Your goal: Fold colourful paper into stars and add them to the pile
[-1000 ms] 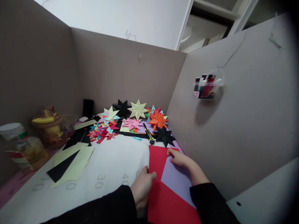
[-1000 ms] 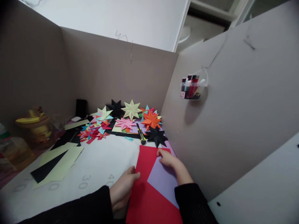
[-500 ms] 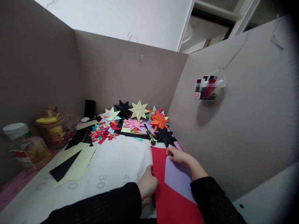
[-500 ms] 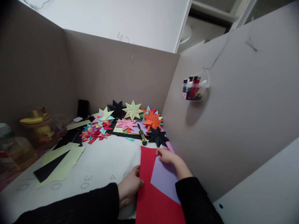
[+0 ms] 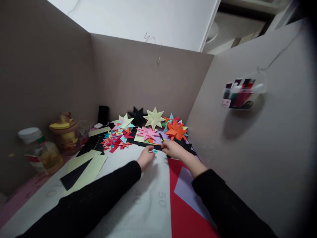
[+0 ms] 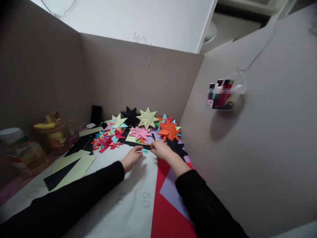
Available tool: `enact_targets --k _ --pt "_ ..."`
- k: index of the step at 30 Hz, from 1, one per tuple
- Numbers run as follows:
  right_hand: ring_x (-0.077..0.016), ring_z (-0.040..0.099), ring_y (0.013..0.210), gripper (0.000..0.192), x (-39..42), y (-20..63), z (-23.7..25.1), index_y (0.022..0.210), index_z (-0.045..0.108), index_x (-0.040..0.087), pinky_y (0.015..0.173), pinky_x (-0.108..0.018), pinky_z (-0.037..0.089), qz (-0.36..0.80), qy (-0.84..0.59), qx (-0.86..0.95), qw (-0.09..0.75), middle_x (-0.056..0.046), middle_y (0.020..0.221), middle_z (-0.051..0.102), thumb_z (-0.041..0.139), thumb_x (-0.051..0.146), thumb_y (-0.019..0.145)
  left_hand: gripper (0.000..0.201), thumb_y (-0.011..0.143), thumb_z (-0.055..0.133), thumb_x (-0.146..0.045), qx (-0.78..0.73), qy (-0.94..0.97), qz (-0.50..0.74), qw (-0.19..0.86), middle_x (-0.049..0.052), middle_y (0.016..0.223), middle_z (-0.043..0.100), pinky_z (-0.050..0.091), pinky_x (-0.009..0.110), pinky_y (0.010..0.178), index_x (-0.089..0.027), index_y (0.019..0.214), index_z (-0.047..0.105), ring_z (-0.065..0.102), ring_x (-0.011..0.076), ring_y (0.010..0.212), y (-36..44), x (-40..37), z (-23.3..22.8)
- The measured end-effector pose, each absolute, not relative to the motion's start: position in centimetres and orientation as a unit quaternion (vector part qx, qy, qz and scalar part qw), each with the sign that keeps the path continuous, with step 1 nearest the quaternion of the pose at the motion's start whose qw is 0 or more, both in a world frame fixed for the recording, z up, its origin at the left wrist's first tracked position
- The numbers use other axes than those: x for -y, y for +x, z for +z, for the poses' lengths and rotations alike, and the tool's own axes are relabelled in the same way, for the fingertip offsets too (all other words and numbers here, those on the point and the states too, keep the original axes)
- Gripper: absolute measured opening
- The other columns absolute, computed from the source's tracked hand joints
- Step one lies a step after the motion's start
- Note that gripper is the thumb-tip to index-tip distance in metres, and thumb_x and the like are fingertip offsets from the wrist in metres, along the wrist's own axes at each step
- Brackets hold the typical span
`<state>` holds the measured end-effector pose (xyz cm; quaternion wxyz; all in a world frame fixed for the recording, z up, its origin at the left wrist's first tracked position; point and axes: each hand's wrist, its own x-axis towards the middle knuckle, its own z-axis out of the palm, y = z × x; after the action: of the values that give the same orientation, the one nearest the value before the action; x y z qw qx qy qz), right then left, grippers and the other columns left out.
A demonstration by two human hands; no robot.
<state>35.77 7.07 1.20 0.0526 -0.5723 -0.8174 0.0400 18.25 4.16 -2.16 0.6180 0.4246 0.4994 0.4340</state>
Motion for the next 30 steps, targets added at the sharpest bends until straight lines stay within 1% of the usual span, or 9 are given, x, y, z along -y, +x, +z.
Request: enact_targets --k 2,4,6,8,15,20,23,26,30 --pt "-0.0203 0.055 0.094 0.015 -9.2 33.2 0.5 0.092 0.064 0.018 0.078 -0.026 0.038 0.015 -0.591 0.805 0.054 -0.009 0.1 0.063 0.055 0.024 0.083 0.045 0.066 0.057 0.002 -0.51 0.403 0.431 0.626 0.014 0.113 0.057 0.045 0.023 0.069 -0.01 0.109 0.055 0.059 0.0183 0.09 17.2 -7.5 -2.1" --pt "-0.0228 0.052 0.104 0.022 -11.1 31.3 -0.9 0.104 0.062 0.018 0.084 -0.03 0.037 -0.01 -0.616 0.785 0.071 -0.012 0.11 0.06 0.049 0.023 0.087 0.05 0.067 0.056 0.003 -0.519 0.376 0.435 0.632 0.016 0.115 0.055 0.044 0.022 0.062 -0.01 0.115 0.05 0.06 0.0168 0.085 16.6 -10.0 -2.5" --pt "-0.0242 0.049 0.108 0.025 -12.4 30.2 -2.5 0.107 0.061 0.018 0.084 -0.031 0.038 -0.027 -0.634 0.769 0.08 -0.013 0.114 0.059 0.049 0.021 0.086 0.058 0.067 0.056 0.004 -0.522 0.352 0.442 0.639 0.016 0.118 0.054 0.044 0.021 0.059 -0.012 0.121 0.043 0.062 0.016 0.083 16.2 -11.5 -3.1" --pt "-0.0247 0.05 0.107 0.025 -13.3 29.9 -3.9 0.106 0.061 0.018 0.083 -0.032 0.038 -0.037 -0.646 0.757 0.089 -0.012 0.111 0.061 0.051 0.019 0.084 0.059 0.067 0.056 0.005 -0.517 0.333 0.449 0.648 0.016 0.117 0.054 0.044 0.021 0.058 -0.014 0.121 0.042 0.063 0.0164 0.083 16.0 -12.3 -3.7" --pt "-0.0238 0.051 0.102 0.022 -14.8 31.8 -5.5 0.101 0.064 0.019 0.082 -0.032 0.037 -0.064 -0.655 0.741 0.134 -0.01 0.109 0.062 0.046 0.025 0.089 0.038 0.07 0.056 0.003 -0.498 0.286 0.477 0.665 0.012 0.102 0.06 0.047 0.025 0.06 -0.015 0.102 0.049 0.066 0.0187 0.078 16.5 -13.0 -5.5" --pt "-0.0225 0.052 0.098 0.025 -15.1 32.5 -5.7 0.098 0.065 0.019 0.081 -0.031 0.037 -0.069 -0.674 0.711 0.189 -0.01 0.102 0.064 0.042 0.024 0.091 0.037 0.07 0.059 0.002 -0.53 0.264 0.533 0.605 0.011 0.112 0.052 0.047 0.021 0.068 -0.018 0.099 0.046 0.062 0.017 0.091 16.4 -12.9 -6.1" --pt "-0.0216 0.053 0.094 0.025 -15.4 32.9 -5.8 0.095 0.067 0.02 0.078 -0.03 0.037 -0.04 -0.7 0.672 0.237 -0.008 0.097 0.065 0.043 0.026 0.09 0.038 0.071 0.056 0.003 -0.53 0.27 0.538 0.597 0.012 0.119 0.048 0.049 0.021 0.069 -0.017 0.101 0.045 0.062 0.0169 0.092 16.3 -12.8 -6.2" --pt "-0.0213 0.053 0.09 0.027 -15.8 33.5 -5.9 0.089 0.07 0.02 0.075 -0.029 0.038 -0.009 -0.714 0.654 0.25 -0.008 0.094 0.064 0.045 0.03 0.089 0.035 0.07 0.057 0.002 -0.522 0.279 0.523 0.614 0.014 0.119 0.05 0.05 0.024 0.068 -0.015 0.099 0.047 0.063 0.0183 0.087 16.4 -12.8 -6.2" --pt "-0.0218 0.052 0.092 0.026 -16.3 33.9 -6.4 0.084 0.072 0.02 0.077 -0.028 0.038 0.0 -0.718 0.651 0.248 -0.007 0.096 0.064 0.049 0.033 0.087 0.036 0.069 0.058 0.005 -0.489 0.286 0.513 0.645 0.014 0.113 0.057 0.051 0.023 0.071 -0.014 0.099 0.051 0.064 0.0186 0.091 17.0 -13.2 -6.3"
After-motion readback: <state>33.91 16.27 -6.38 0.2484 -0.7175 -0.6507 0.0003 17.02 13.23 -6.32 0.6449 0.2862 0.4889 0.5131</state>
